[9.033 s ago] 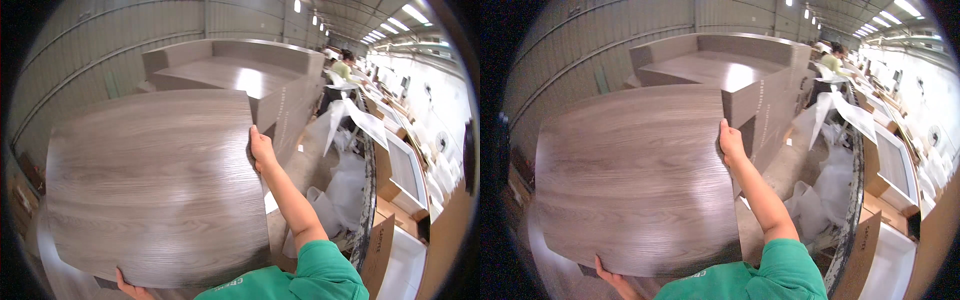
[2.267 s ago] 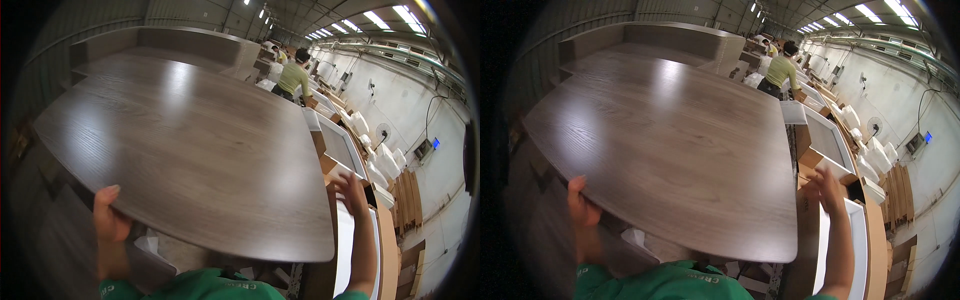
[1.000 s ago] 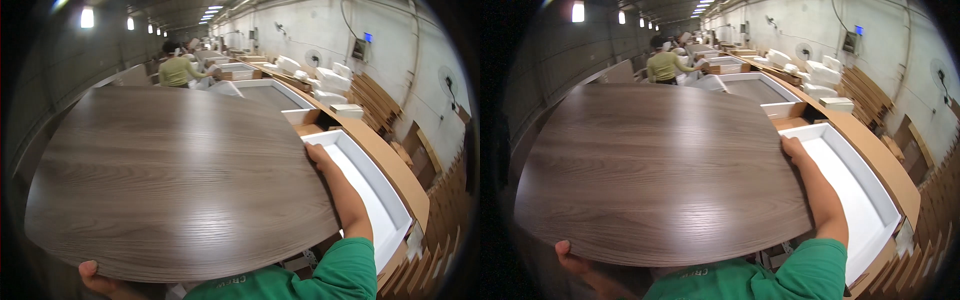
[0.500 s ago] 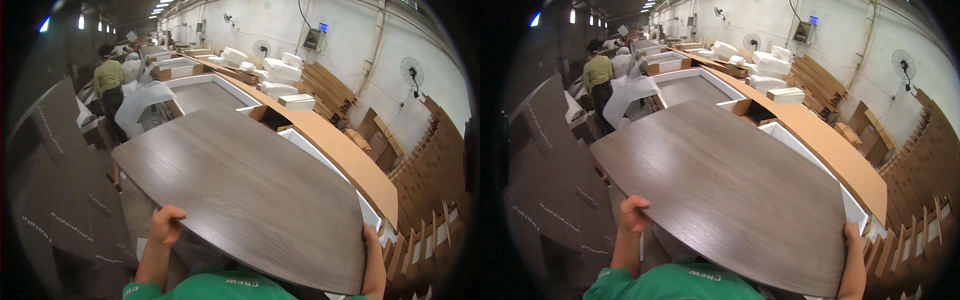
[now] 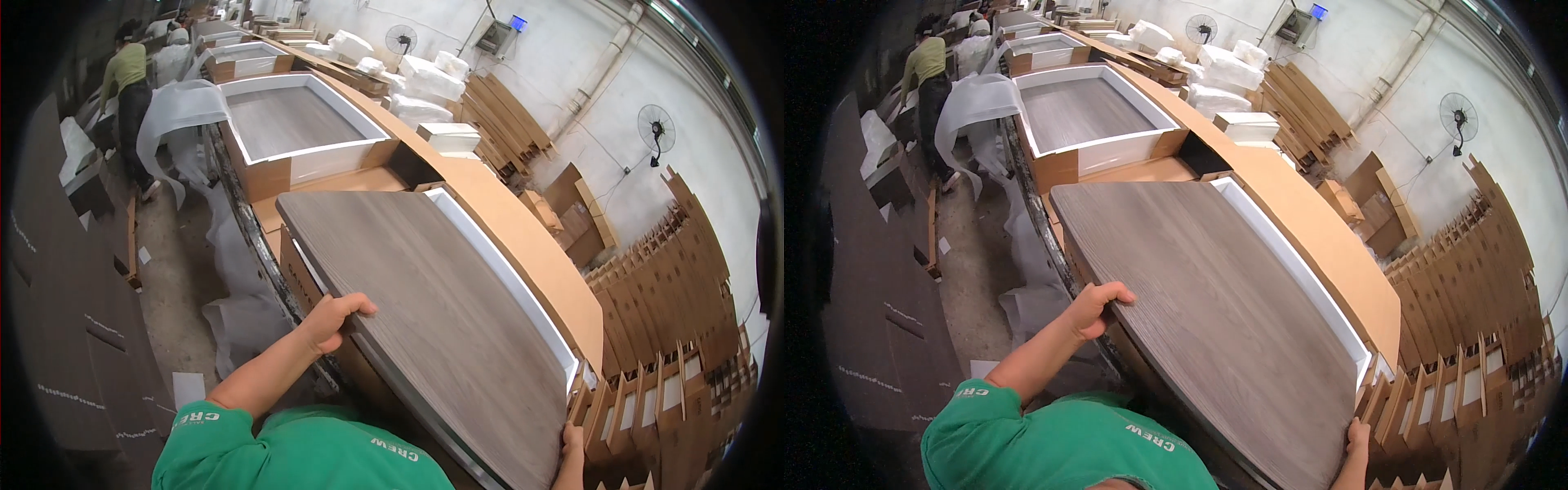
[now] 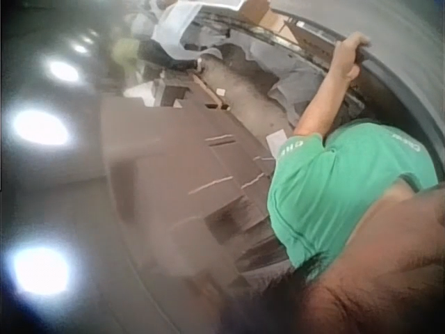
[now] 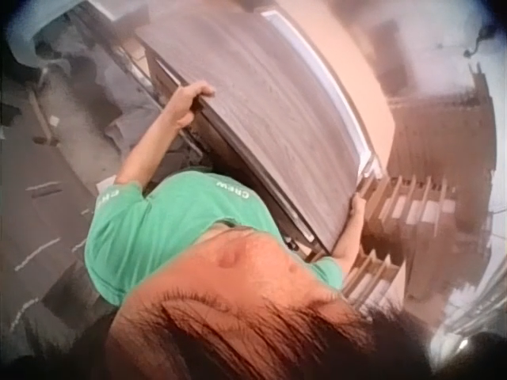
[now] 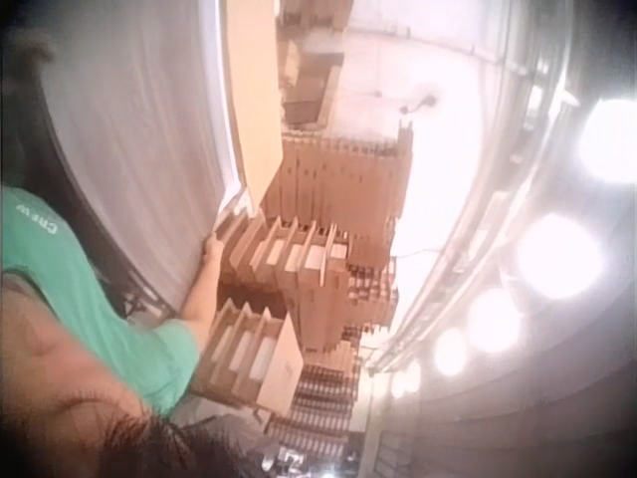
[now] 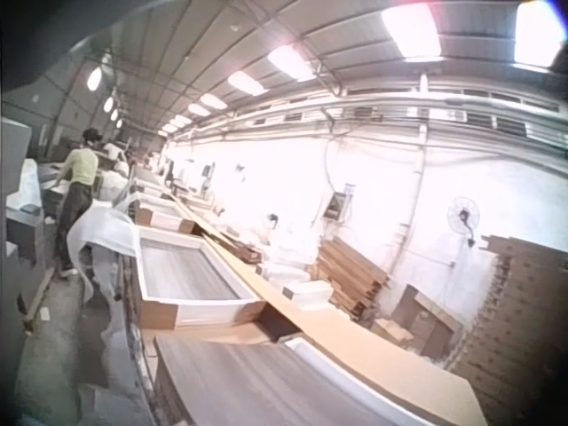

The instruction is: The person places wooden boards into cardboard boxes, inserts foam protective layers, and covers the boxes with foam sheets while working at a conveyor belt.

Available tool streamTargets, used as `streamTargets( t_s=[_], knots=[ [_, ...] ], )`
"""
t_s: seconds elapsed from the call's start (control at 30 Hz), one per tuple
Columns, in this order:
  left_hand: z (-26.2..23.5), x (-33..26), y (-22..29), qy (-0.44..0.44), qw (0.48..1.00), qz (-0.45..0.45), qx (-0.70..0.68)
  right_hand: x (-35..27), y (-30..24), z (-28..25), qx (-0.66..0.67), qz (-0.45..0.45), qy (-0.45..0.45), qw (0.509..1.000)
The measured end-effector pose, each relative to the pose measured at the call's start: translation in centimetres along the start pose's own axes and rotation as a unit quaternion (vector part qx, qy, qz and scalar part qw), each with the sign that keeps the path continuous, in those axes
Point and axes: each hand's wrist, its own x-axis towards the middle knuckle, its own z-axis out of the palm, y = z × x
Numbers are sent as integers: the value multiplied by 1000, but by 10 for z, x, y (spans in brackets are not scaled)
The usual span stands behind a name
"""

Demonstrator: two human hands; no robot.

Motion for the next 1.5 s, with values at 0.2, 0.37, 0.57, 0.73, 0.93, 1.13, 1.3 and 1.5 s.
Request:
streamTargets(
  t_s=[0.2,0.37,0.57,0.73,0.93,1.13,1.3,1.5],
  knots=[
    [13,23,-6,-17,999,26,35,35,4,20,9,-10,-24,1000],
    [32,22,-3,-35,998,-8,48,57,22,28,-31,42,-50,997],
    [40,51,-19,-28,998,-42,37,58,25,35,-18,59,-39,997],
    [0,91,-63,38,999,-32,-16,59,-6,68,20,0,9,1000],
    [-6,91,-85,175,970,-139,-97,92,26,89,187,-23,-33,982],
    [-21,79,-82,87,981,-142,101,78,0,124,202,61,-93,973],
    [10,72,-88,32,867,126,481,70,-25,193,-16,-254,-143,956],
    [11,26,-105,-126,783,368,485,-134,-99,289,-68,-679,-134,719]
  ],
)
